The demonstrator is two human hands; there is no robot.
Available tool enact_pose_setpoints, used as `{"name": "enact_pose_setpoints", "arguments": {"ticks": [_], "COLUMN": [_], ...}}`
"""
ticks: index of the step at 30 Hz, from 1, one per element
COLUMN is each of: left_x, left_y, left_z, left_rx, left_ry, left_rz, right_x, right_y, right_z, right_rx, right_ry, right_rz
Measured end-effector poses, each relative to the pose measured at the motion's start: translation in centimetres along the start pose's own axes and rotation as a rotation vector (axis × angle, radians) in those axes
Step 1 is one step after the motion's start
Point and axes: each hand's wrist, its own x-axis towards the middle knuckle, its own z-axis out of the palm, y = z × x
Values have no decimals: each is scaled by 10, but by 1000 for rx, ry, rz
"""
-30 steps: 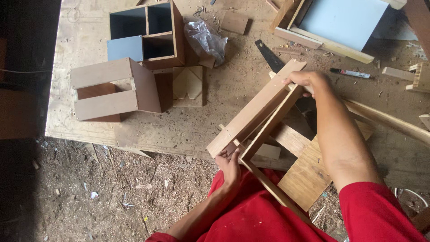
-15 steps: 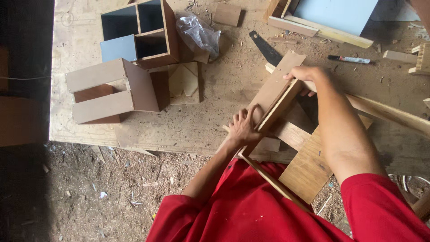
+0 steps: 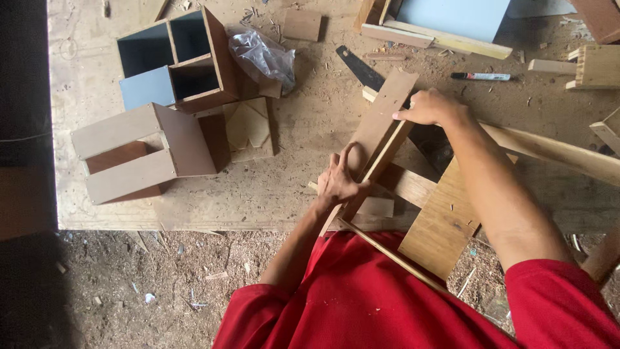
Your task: The person assembles a wooden box by fitting side panels and a bottom piece into a frame, then inserts a small wooden divider. They mark the divider with a marker and secure it with nails using a hammer. The person also handles a plastic bag of nails and positions additional wooden components.
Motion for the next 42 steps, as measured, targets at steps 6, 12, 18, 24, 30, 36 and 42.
{"name": "enact_pose_setpoints", "arguments": {"ticks": [6, 12, 18, 24, 30, 36, 42], "left_x": [5, 8, 0, -14, -26, -43, -41], "left_y": [-2, -2, -5, -8, -25, -56, -80], "left_z": [0, 2, -6, -9, -15, -8, -1], "left_rx": [-41, -63, -44, -28, -14, -27, 33], "left_ry": [83, 80, 80, 185, 279, 473, 538], "left_rz": [95, 73, 19, 9, -36, -81, -268], "right_x": [-52, -139, -229, -236, -226, -187, -108], "right_y": [5, 21, 122, 222, 215, 163, 136], "right_z": [-22, -32, -45, 23, 47, 14, 5], "right_rx": [-125, -212, -96, 183, 629, 971, 887], "right_ry": [18, 196, 416, 761, 954, 901, 937], "right_rz": [8, -90, 29, 266, 211, 241, 28]}}
